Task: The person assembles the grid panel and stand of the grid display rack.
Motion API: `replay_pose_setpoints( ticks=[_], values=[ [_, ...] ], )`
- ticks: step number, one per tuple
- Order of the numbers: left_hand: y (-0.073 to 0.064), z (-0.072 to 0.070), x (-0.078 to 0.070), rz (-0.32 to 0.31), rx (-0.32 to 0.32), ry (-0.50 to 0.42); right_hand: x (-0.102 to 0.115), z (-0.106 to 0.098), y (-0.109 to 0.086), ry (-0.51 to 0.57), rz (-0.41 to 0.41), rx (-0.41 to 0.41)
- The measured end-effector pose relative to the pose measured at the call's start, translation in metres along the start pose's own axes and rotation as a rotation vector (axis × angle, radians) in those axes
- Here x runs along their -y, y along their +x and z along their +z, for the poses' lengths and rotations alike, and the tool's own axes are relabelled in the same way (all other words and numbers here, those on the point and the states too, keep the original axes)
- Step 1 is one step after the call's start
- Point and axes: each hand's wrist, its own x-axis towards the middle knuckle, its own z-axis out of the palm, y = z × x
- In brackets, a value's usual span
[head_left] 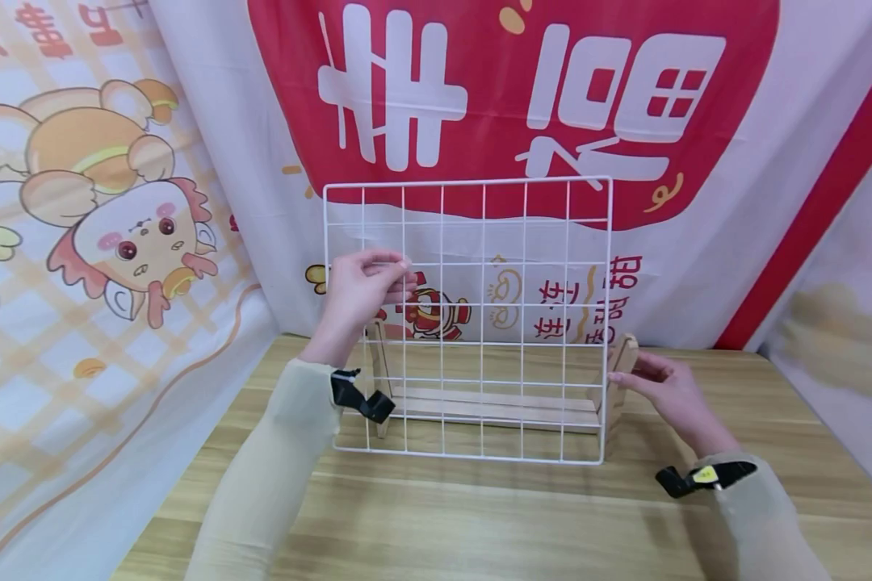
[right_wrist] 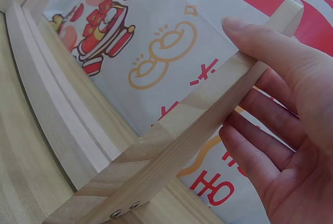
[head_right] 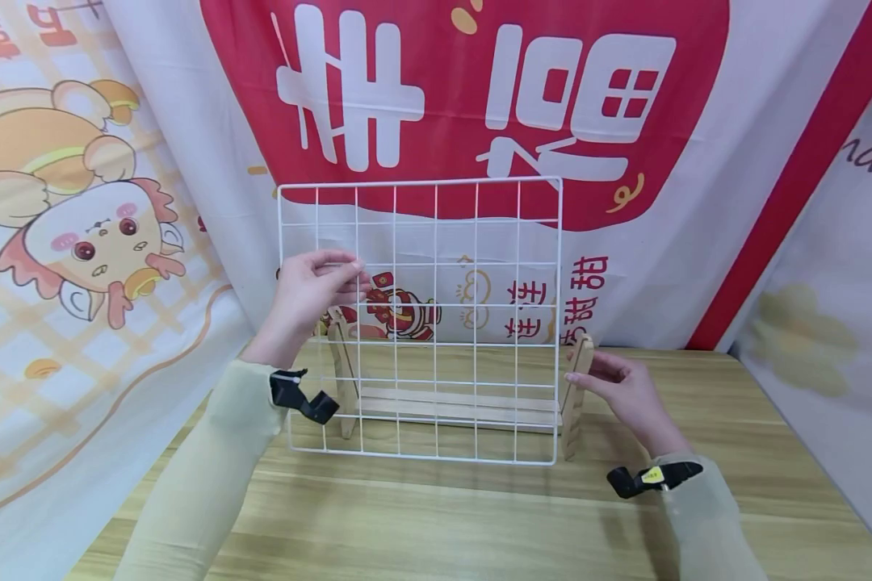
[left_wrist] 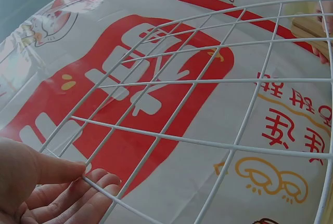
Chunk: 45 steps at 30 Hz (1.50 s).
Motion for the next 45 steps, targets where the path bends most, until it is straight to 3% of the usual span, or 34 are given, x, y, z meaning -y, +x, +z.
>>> replay_pose_setpoints(
  ticks=[8,21,24,30,36,45],
  values=[
    [0.009,0.014,-0.027,0.015,0.016,-0.019,0.0,0.0,0.004,0.031,-0.027,-0.002],
    [0.027,0.029,-0.051,0.064,0.032,-0.045,-0.004,0.003,0.004,0.104,-0.086,-0.02],
    [0.03,0.034,-0.056,0.069,0.017,-0.066,-0.004,0.004,0.002,0.082,-0.084,-0.042],
    [0.03,0.041,-0.058,0.078,-0.012,-0.067,-0.003,0.006,-0.003,-0.035,0.001,-0.056],
    [0.03,0.046,-0.061,0.125,-0.003,-0.083,-0.005,0.007,-0.007,-0.053,0.019,-0.062],
    [0.032,0.052,-0.08,0.212,-0.016,-0.125,-0.004,0.005,-0.005,0.024,-0.057,-0.026]
  ],
)
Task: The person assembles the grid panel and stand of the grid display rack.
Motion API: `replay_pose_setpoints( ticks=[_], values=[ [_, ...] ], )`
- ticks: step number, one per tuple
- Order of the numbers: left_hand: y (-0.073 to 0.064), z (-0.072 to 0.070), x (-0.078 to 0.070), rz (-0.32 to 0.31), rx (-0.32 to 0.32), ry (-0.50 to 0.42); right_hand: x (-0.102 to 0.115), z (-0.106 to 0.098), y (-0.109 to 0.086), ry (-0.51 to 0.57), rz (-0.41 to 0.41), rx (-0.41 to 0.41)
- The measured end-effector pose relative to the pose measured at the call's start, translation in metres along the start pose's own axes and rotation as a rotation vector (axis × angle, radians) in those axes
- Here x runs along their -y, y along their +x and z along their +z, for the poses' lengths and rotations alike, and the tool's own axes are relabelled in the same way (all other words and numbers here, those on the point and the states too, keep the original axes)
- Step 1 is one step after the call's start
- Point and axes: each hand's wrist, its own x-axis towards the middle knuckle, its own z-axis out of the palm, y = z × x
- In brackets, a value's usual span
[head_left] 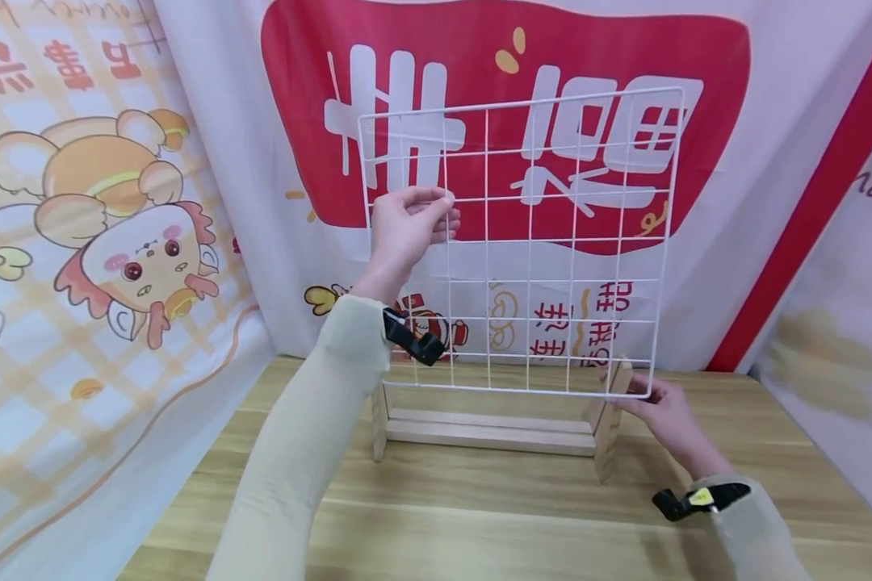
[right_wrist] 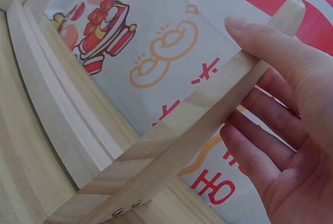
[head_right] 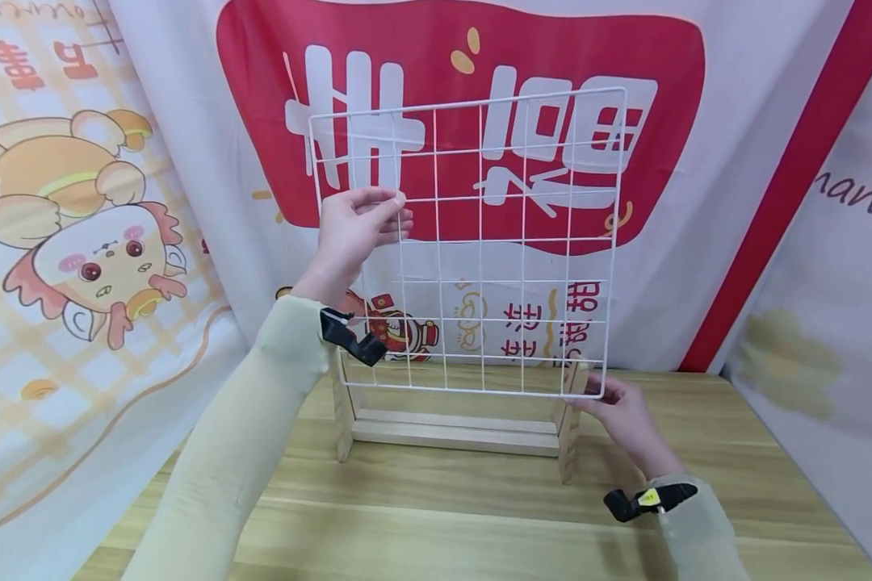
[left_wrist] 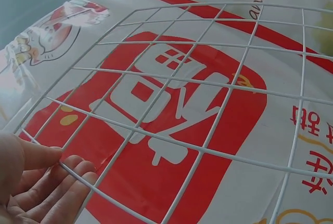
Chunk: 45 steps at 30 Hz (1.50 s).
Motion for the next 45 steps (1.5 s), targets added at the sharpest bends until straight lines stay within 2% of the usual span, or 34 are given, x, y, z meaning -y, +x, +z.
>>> replay_pose_setpoints(
  ticks=[5,10,16,23,37,45],
  values=[
    [0.002,0.005,-0.006,0.041,0.0,-0.022,-0.001,0.0,0.001,-0.012,0.034,0.009],
    [0.003,0.007,-0.007,0.112,-0.016,-0.034,-0.002,-0.002,0.002,-0.04,0.033,0.0],
    [0.003,0.003,-0.007,0.169,-0.045,-0.036,-0.001,-0.003,0.004,-0.033,0.048,0.022],
    [0.006,-0.004,-0.009,0.22,-0.032,-0.037,0.002,-0.004,0.004,-0.045,0.06,0.014],
    [0.009,-0.012,-0.009,0.238,-0.019,-0.035,0.0,-0.001,0.002,-0.014,0.048,0.012],
    [0.008,-0.014,-0.006,0.234,-0.042,-0.025,0.004,0.001,0.0,-0.012,0.065,0.021]
  ],
)
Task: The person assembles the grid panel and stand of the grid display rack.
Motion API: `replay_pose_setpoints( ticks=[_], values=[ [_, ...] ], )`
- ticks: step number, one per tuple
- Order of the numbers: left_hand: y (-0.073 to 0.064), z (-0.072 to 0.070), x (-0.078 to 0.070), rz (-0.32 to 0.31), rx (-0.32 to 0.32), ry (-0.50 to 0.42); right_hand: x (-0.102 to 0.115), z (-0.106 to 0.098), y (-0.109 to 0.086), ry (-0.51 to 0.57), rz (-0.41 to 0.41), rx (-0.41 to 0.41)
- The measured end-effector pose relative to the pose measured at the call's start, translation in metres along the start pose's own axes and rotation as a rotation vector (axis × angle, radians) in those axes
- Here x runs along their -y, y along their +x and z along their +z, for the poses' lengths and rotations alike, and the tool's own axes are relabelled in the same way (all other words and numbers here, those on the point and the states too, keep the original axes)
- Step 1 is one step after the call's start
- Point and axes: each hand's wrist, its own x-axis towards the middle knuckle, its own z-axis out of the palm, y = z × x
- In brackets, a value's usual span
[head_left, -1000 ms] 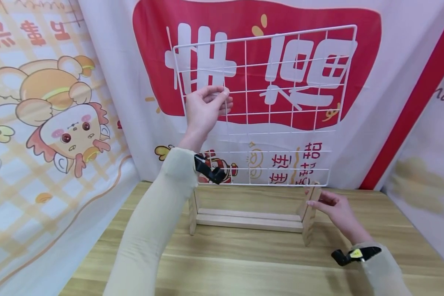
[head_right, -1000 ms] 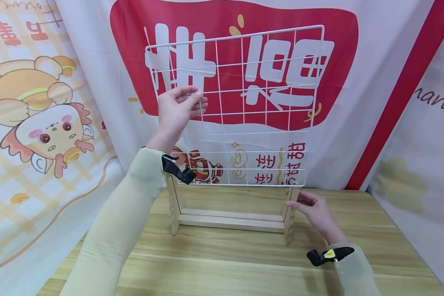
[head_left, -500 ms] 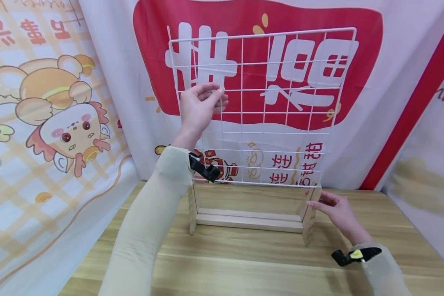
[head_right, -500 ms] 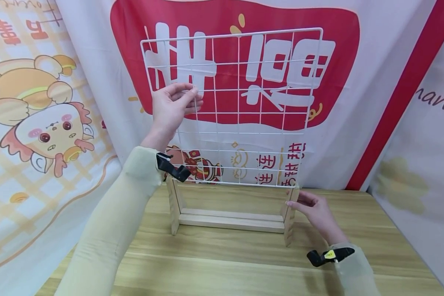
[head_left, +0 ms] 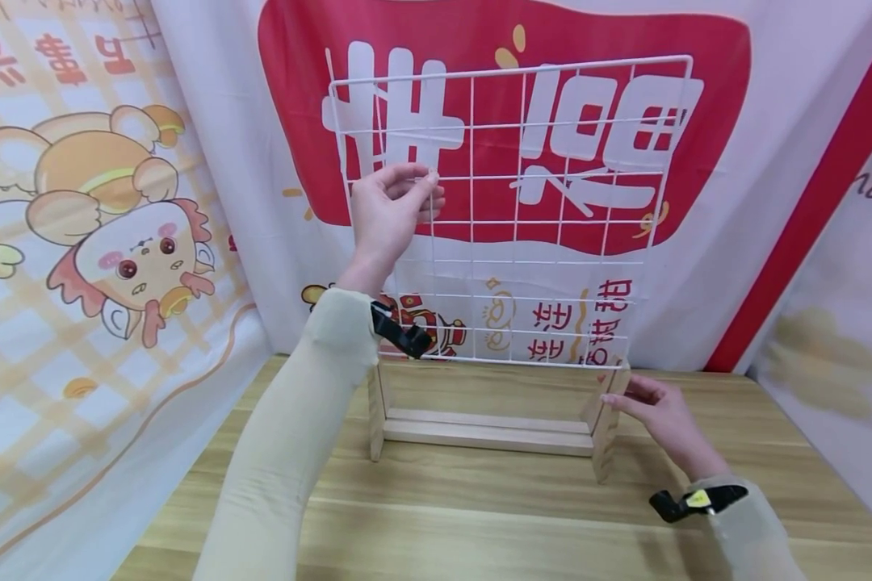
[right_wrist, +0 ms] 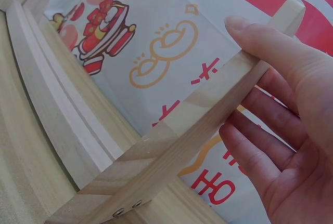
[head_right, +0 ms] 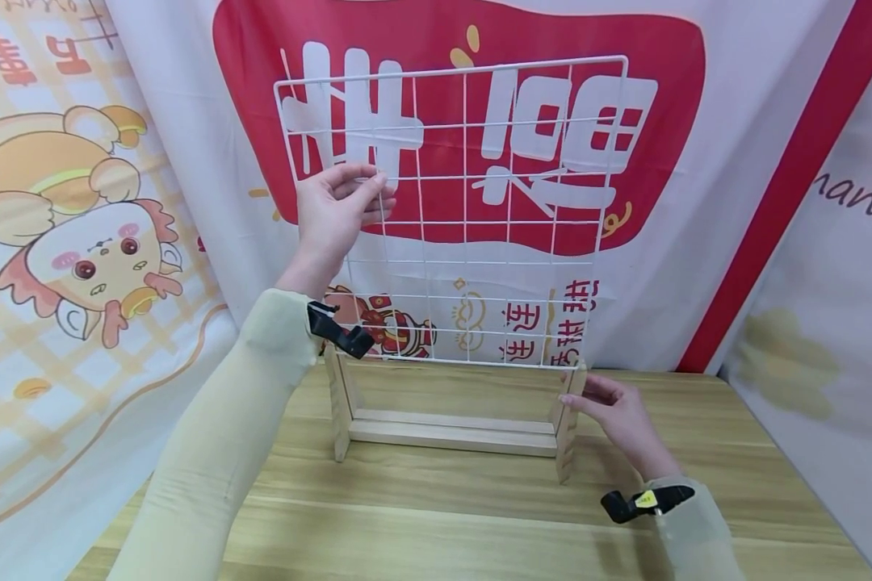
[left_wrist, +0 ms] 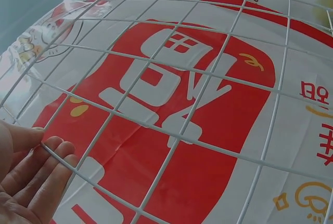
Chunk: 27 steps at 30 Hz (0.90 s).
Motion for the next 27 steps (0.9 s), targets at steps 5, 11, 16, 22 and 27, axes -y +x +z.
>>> replay_pose_setpoints(
  ticks=[5,11,16,22,27],
  values=[
    [0.0006,-0.0008,0.0016,-0.002,-0.019,0.004,0.0015,0.0008,-0.0009,0.002,-0.002,0.002],
    [-0.0006,0.0016,0.0021,-0.018,-0.005,0.035,0.0,0.0022,-0.0014,0.017,-0.021,-0.004],
    [-0.0017,0.0029,0.003,-0.018,0.0,0.043,0.0003,0.0025,-0.0024,0.017,-0.017,-0.003],
    [-0.0022,0.0008,0.0052,-0.013,0.048,0.023,0.0022,0.0014,-0.0024,-0.008,0.02,-0.013],
    [-0.0022,-0.0022,0.0042,-0.031,0.079,0.024,0.0029,0.0016,-0.0015,0.001,-0.001,-0.026]
  ],
)
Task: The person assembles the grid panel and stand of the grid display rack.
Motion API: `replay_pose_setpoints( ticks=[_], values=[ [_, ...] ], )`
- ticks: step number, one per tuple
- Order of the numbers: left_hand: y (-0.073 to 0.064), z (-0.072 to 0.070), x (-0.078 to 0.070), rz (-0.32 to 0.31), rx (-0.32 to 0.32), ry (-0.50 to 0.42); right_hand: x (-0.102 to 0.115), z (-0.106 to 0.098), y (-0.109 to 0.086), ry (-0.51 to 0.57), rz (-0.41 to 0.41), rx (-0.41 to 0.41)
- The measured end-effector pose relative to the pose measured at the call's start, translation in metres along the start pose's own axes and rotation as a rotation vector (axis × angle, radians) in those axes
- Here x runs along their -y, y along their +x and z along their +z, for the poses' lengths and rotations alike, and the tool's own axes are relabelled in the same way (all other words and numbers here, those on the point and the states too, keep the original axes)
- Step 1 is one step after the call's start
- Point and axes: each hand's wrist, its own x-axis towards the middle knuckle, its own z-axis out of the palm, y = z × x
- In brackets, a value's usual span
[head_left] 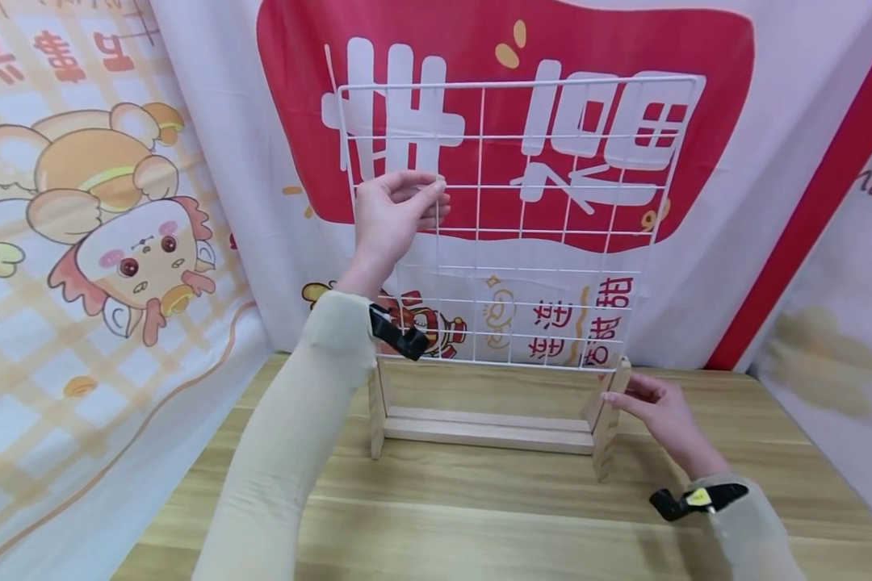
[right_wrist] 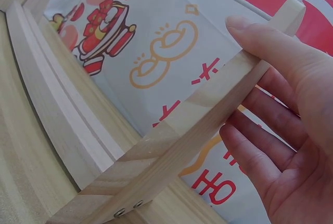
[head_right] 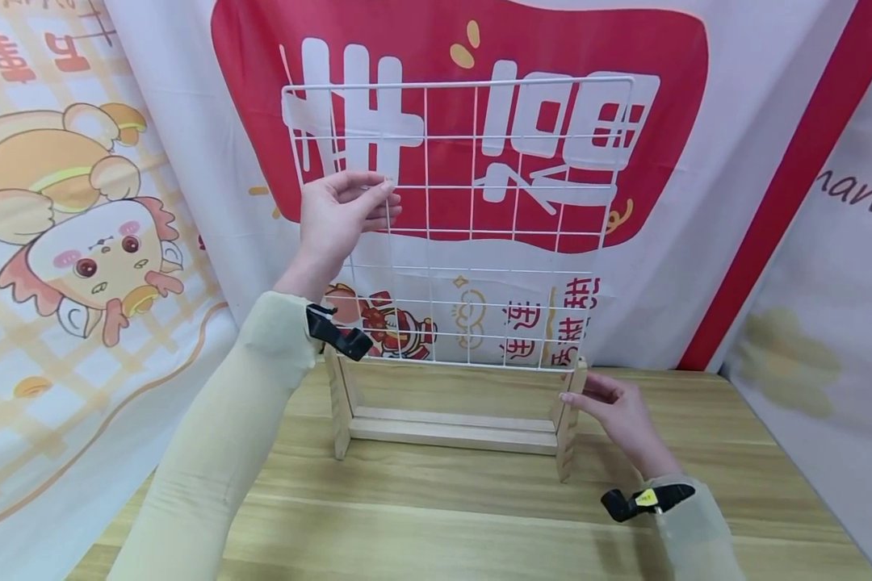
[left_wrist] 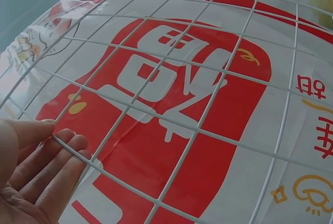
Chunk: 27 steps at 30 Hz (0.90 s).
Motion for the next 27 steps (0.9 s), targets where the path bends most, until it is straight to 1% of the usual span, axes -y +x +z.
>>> replay_pose_setpoints(
  ticks=[4,7,15,23,27],
  values=[
    [0.0003,-0.0014,-0.0018,-0.027,0.025,0.001,-0.0005,0.0001,0.0001,0.018,-0.022,-0.009],
    [0.0003,-0.0024,-0.0019,-0.045,0.033,-0.006,-0.0008,-0.0002,-0.0001,0.023,-0.024,-0.004],
    [-0.001,-0.0027,-0.0024,-0.049,0.038,-0.013,-0.0023,-0.0007,-0.0002,0.005,-0.01,-0.009],
    [-0.0069,-0.0047,-0.0014,-0.089,0.017,0.003,-0.0029,-0.0009,0.0002,0.02,0.01,0.015],
    [-0.0089,-0.0052,0.0,-0.078,0.009,-0.003,-0.0027,-0.0001,0.0006,0.033,0.007,0.017]
  ],
)
